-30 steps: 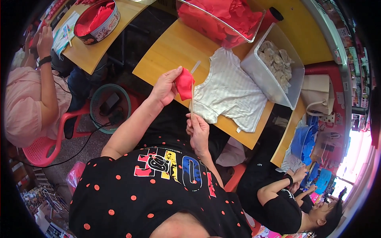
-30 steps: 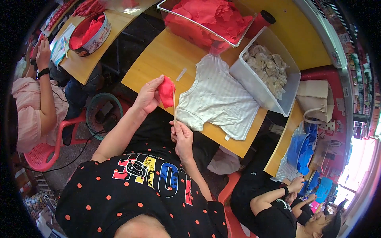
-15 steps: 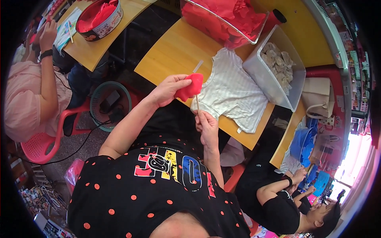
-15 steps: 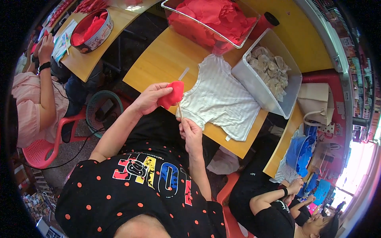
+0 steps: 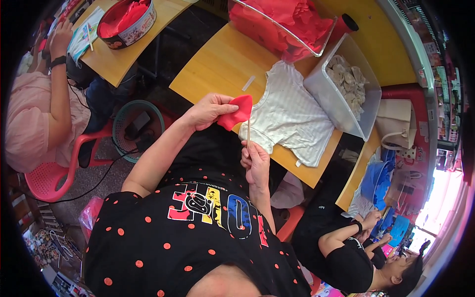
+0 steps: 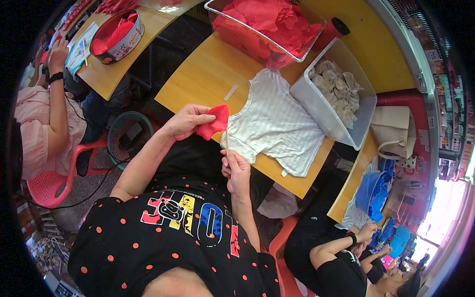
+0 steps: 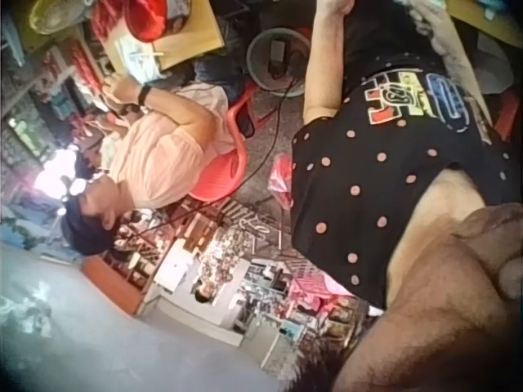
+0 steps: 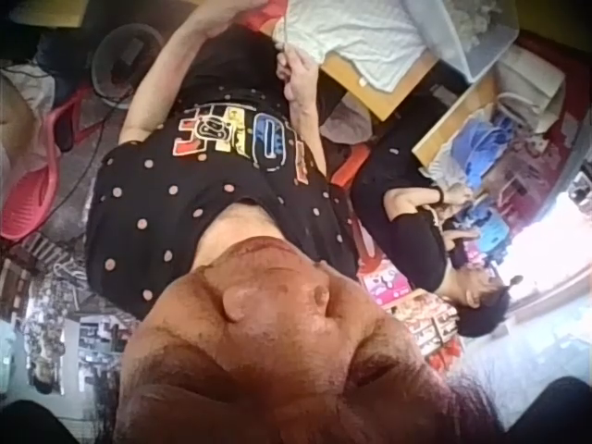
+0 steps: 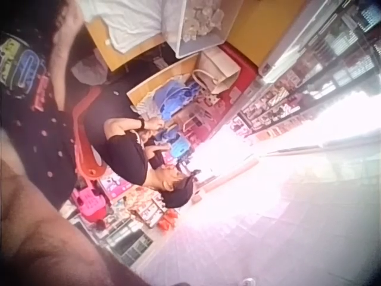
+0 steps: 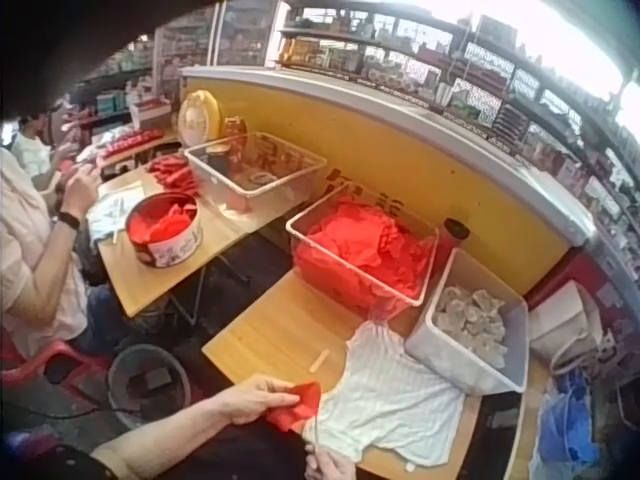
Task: Stuffing a small red fabric accessory with white padding using a stick.
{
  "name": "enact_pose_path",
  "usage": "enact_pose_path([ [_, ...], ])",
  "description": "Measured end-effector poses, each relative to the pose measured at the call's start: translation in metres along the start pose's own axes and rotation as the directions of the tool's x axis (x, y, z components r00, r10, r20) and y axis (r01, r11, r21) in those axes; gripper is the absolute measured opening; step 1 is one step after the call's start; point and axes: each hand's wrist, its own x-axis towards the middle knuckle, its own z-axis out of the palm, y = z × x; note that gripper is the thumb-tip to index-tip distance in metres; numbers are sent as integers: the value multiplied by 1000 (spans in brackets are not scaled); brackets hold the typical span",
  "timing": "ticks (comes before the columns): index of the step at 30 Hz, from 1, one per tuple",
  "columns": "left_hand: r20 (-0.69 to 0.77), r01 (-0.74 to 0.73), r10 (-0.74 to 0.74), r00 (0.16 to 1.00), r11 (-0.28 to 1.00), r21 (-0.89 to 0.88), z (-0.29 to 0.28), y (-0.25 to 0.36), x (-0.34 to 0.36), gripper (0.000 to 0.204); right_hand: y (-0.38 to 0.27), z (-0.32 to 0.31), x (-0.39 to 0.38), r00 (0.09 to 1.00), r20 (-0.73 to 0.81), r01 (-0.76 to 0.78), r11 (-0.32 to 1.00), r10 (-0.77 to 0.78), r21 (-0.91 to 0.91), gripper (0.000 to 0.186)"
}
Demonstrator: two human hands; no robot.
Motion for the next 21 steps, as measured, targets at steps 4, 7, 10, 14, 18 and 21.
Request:
enact_pose_path([
  [4, 11, -6, 7, 1000, 998, -57, -4, -8, 0, 28, -4, 4, 2, 994, 37, -104, 993, 106, -50, 23],
  [7, -14, 7, -8, 1000, 995, -101, 3, -7, -2, 28, -2, 2, 5, 1000, -2, -4, 997, 4, -75, 24],
  [10, 18, 39, -37, 999, 991, -128, 0, -4, -4, 30, 4, 1, 2, 1000, 16, -14, 1000, 14, -3, 23],
  [14, 51, 70, -65, 997, 992, -101, -5, -2, -5, 32, 6, 2, 1, 1000, 21, -14, 1000, 14, 16, 22],
  [18, 9, -61, 62, 998, 998, -20, 6, 18, -10, 30, -1, 2, -1, 999, 30, 22, 989, -18, -145, 23],
  [21, -4, -162, 164, 986, 977, 142, -1, 19, -3, 24, -3, 2, -1, 999, 33, 45, 954, -36, -298, 23],
])
